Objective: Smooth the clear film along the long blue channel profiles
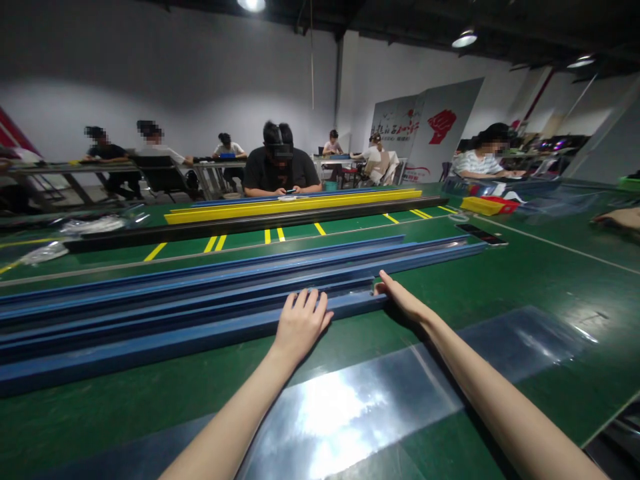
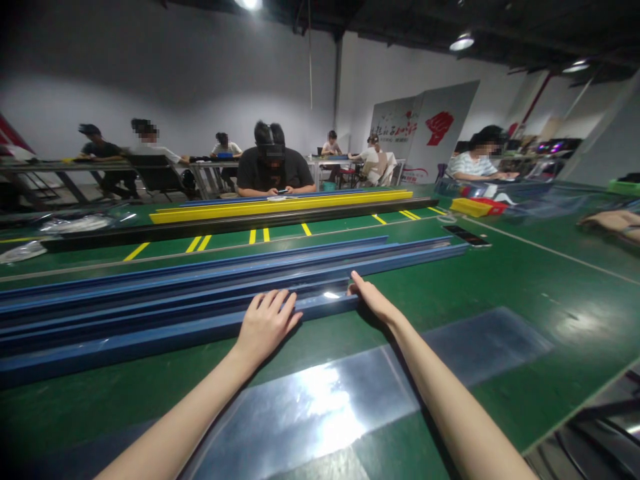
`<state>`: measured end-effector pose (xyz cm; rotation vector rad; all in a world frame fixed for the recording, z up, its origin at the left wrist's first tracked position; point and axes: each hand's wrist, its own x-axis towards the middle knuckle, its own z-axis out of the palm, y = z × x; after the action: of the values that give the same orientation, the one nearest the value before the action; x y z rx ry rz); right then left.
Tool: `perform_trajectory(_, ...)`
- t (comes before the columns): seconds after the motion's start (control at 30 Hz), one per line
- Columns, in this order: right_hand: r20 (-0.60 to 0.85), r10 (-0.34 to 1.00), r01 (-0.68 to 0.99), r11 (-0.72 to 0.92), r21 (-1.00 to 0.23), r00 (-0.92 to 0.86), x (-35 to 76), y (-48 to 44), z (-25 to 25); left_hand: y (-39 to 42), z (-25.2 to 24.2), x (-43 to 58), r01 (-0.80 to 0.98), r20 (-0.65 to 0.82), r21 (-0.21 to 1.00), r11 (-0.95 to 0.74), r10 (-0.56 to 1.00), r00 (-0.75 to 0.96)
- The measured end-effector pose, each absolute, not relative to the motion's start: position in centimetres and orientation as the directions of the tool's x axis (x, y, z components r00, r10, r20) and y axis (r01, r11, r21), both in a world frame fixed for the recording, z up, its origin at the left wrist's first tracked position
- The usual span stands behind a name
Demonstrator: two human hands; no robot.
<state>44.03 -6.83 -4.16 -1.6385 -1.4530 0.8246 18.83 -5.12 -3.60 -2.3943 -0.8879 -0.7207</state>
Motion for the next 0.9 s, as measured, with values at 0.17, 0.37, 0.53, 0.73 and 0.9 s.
perform_trajectory(0.17,0.0,0.995,0.348,-0.034,-0.937,0.098,44.03,-7.21,-4.4,-5.37,-3.74,19.06,0.693,0.621,-0.268,-0.669,0.43,0.655)
perform_trajectory(0.37,0.063,0.996,0.326,0.036,-0.945,0.071,43.89,-7.4,-4.39,-5.48,-3.79,19.17,0.687,0.586,-0.264,-0.677,0.454,0.671)
perform_trajectory(0.53,0.086,0.992,0.431,0.037,-0.902,0.094,44.04,-7.43,-4.24,-5.58,-4.04,19.47,0.684,0.563,-0.26,-0.681,0.468,0.681)
perform_trajectory(0.73,0.174,0.976,0.47,0.094,-0.877,0.128,44.1,-7.32,-4.31,-5.67,-4.32,19.59,0.687,0.568,-0.286,-0.668,0.459,0.683)
perform_trajectory(0.9,0.208,0.968,0.442,0.127,-0.888,0.14,44.11,-7.21,-4.44,-5.71,-4.24,19.62,0.698,0.569,-0.247,-0.672,0.482,0.666)
